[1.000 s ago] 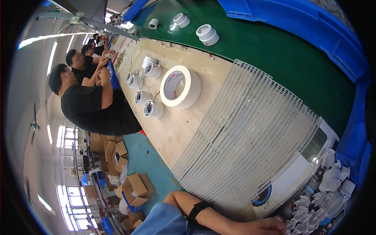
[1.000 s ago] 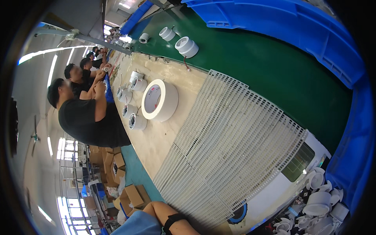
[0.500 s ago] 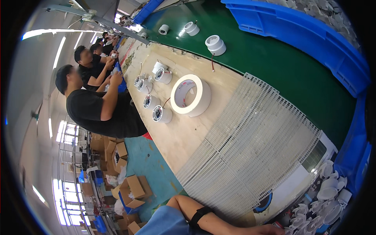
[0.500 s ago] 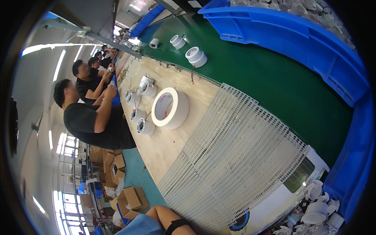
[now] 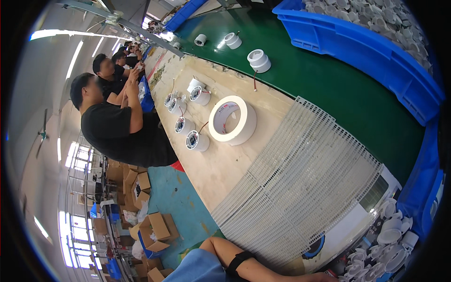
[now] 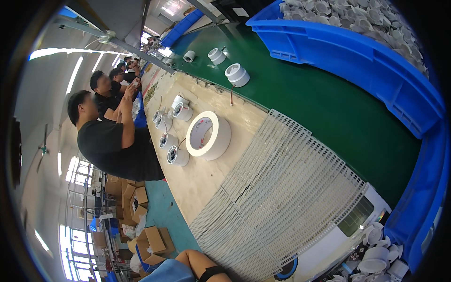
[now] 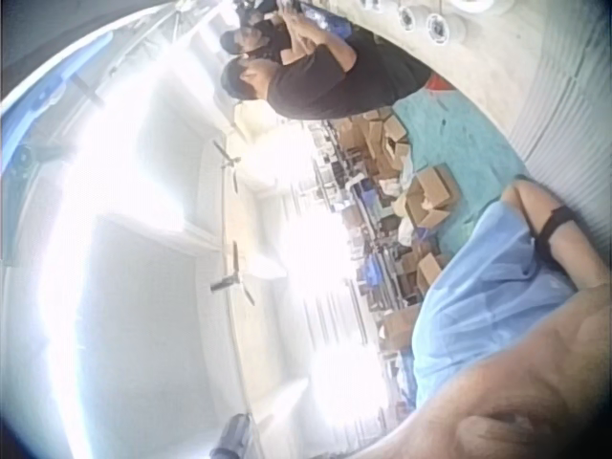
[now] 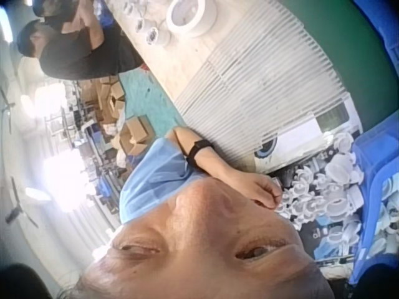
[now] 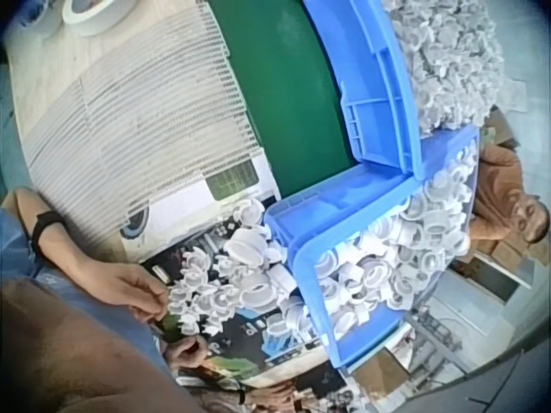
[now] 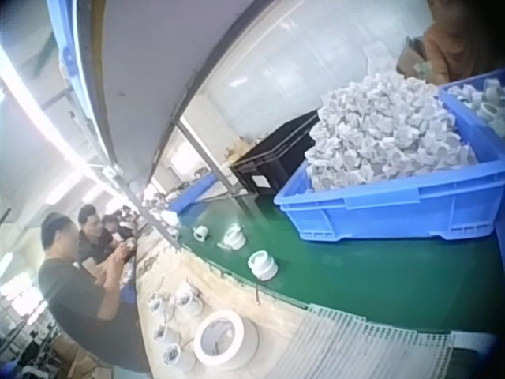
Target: The worker is assembling small white plastic electronic housings, inserting circuit boards and connecting red and black wires on a factory assembly line.
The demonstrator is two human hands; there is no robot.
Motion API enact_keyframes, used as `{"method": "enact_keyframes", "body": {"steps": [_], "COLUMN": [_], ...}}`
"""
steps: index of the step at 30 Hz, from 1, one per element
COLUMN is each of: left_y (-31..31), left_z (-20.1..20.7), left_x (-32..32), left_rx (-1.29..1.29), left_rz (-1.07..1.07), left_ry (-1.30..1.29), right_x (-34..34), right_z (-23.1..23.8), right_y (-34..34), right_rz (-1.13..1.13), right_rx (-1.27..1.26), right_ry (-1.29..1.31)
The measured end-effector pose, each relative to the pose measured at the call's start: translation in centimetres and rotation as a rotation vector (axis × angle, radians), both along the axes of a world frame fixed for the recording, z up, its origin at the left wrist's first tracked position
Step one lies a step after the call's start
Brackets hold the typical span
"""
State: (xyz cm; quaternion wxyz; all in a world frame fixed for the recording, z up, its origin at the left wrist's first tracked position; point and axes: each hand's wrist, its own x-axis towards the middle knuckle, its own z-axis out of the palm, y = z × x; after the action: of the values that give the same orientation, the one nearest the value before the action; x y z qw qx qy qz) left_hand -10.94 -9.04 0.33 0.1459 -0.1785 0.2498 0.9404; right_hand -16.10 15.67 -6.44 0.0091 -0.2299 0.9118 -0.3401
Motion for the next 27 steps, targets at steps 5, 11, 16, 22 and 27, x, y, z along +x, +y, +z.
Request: {"method": "enact_keyframes", "body": {"steps": [5,11,16,22,27], "left_y": [-0.4,-0.1,-0.1,-0.1,-0.1], "left_z": [-0.2,-0.3,-0.3,-0.2,-0.4], "left_x": [0.4,0.3,0.4,0.3,0.5], "left_rx": [0.001,-0.027,-0.026,-0.042,-0.028], "left_rz": [0.003,-0.002,-0.013,-0.015,-0.019], "left_ry": [0.023,0.031,0.029,0.049,0.056], "right_x": [0.2,0.2,0.1,0.1,0.1], "right_z": [0.2,0.5,1.1,1.9,2.7], "right_y": [-0.3,0.2,0.4,0.7,0.9], "right_rz": [0.011,0.015,0.019,0.018,0.021], "right_rx": [0.013,0.03,0.042,0.057,0.067], "right_ry": [-0.002,-0.018,-0.027,-0.031,-0.034]}}
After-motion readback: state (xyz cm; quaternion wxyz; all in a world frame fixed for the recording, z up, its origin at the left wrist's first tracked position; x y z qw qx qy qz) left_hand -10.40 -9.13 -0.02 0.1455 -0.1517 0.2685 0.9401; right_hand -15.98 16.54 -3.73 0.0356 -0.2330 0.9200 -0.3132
